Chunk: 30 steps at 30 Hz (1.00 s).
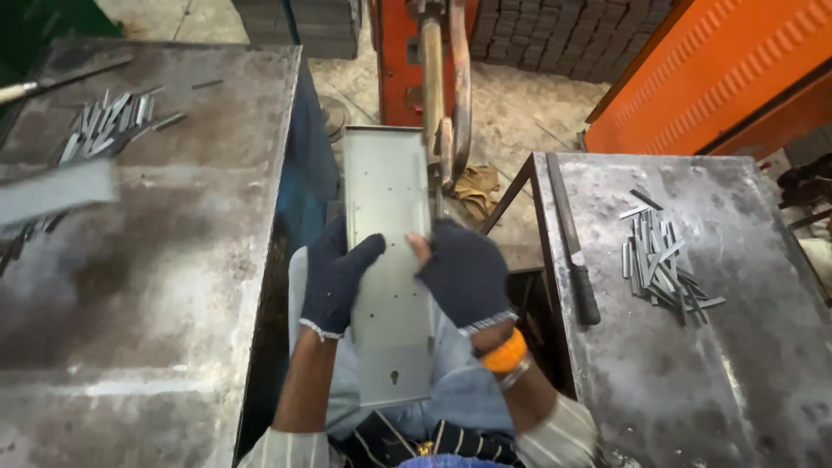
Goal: The person sits at a workbench holding a sheet-metal box enclosure and inserts small metal strips into holes along its edge, pressing each strip into place by hand. Near the end, the person uses a file on a metal piece held against the press frame.
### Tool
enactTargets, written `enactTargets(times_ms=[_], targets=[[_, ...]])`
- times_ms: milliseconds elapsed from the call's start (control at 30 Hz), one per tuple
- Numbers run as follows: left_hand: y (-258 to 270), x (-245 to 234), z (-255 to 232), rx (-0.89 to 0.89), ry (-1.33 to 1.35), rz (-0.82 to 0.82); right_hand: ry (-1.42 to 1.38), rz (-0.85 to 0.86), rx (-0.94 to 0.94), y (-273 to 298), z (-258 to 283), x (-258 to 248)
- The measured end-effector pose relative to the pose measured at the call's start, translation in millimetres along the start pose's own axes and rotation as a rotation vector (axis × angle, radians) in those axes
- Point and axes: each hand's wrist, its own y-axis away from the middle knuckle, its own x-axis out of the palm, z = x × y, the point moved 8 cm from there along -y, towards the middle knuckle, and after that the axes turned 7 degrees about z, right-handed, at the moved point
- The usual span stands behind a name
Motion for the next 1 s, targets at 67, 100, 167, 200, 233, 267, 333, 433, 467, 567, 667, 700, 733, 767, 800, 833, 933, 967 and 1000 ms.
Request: enactTargets(times_ms=[67,100,167,200,233,267,333,433,467,567,667,700,733,767,800,833,933,967,1000], targets=[[20,-22,3,0.012,-0.094,-0.088,0.033,-0.056,-0.199,-6,6,35],[30,-36,2,0.027,-0.189,-0.167,0.065,-0.122,-0.394,-4,17,51],[51,-78,29,0.02,-0.248,-0.288,0.055,0.02,-0.409,-5,33,84],[65,-101,43,0.013,-0.302,-0.394,0.055,0.154,-0.411,-4,40,106],[75,-121,52,0.011,-0.306,-0.414,0.048,0.165,-0.427,2,50,114],[92,-147,69,-0.029,-0.124,-0.538,0.042,0.277,-0.415,10,57,128],[126,-197,94,-0.065,0.063,-0.676,0.037,0.401,-0.414,26,69,147],[190,-289,117,-0.163,-0.212,-0.874,-0.007,0.49,-0.495,45,84,162],[211,-325,131,-0.111,-0.203,-0.902,-0.106,0.511,-0.522,48,88,164],[270,-382,137,-0.114,-0.295,-1.015,-0.198,0.551,-0.549,54,92,172],[329,-425,152,-0.209,-0.774,-1.175,-0.185,0.556,-0.549,57,89,181],[344,-435,155,-0.242,-1.157,-1.231,-0.179,0.542,-0.553,57,89,182],[336,-439,163,-0.238,-1.159,-1.227,-0.18,0.538,-0.55,55,87,184],[327,-438,163,-0.134,-1.238,-1.239,-0.185,0.55,-0.531,54,84,187],[320,-434,166,-0.031,-1.312,-1.247,-0.188,0.566,-0.511,54,79,190],[295,-417,158,-0.031,-1.311,-1.242,-0.186,0.564,-0.506,53,78,188],[209,-368,137,-0.069,-1.241,-1.046,-0.296,0.526,-0.499,47,83,169],[176,-350,129,-0.077,-1.209,-0.939,-0.486,0.659,-0.305,45,76,170],[144,-330,122,-0.085,-1.176,-0.837,-0.671,0.79,-0.106,47,71,171]])
